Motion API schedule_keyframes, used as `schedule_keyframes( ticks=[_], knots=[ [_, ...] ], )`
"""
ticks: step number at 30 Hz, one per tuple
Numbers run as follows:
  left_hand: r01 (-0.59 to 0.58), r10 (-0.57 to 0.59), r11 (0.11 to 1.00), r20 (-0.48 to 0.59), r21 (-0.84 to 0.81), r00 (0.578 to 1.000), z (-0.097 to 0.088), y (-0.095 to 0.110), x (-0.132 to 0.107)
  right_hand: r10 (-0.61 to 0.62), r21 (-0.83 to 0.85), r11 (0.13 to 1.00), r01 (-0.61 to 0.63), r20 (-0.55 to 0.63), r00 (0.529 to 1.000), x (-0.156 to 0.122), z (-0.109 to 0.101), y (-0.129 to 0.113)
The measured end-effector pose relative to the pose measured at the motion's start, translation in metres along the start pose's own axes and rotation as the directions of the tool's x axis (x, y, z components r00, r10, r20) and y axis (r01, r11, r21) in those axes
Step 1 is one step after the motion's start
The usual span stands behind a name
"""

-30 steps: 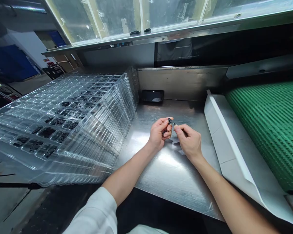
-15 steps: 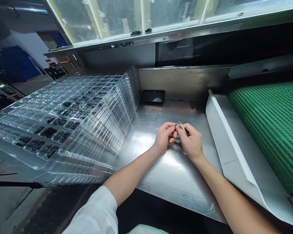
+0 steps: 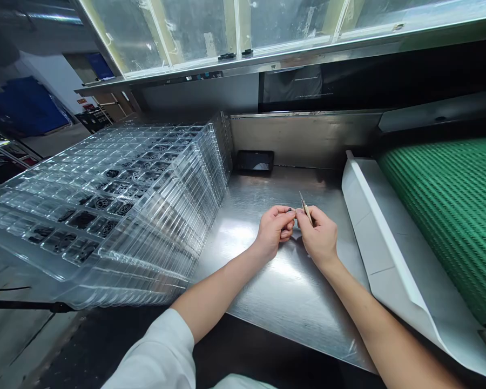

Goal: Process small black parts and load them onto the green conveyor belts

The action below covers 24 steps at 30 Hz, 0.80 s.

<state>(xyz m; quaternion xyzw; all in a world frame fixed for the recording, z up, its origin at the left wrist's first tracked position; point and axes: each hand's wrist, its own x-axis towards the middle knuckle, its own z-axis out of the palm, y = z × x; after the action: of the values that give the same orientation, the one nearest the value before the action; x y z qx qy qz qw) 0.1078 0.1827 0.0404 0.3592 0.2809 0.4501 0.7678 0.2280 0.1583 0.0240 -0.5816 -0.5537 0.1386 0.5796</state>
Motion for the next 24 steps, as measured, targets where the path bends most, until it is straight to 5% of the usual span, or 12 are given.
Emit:
schedule_keyframes(
  ticks=[24],
  knots=[
    [0.008, -0.013, 0.998, 0.074, 0.065, 0.997, 0.003, -0.007, -0.001, 0.08, -0.105, 0.991, -0.081, -0.017, 0.997, 0.002, -0.001, 0.011]
  ],
)
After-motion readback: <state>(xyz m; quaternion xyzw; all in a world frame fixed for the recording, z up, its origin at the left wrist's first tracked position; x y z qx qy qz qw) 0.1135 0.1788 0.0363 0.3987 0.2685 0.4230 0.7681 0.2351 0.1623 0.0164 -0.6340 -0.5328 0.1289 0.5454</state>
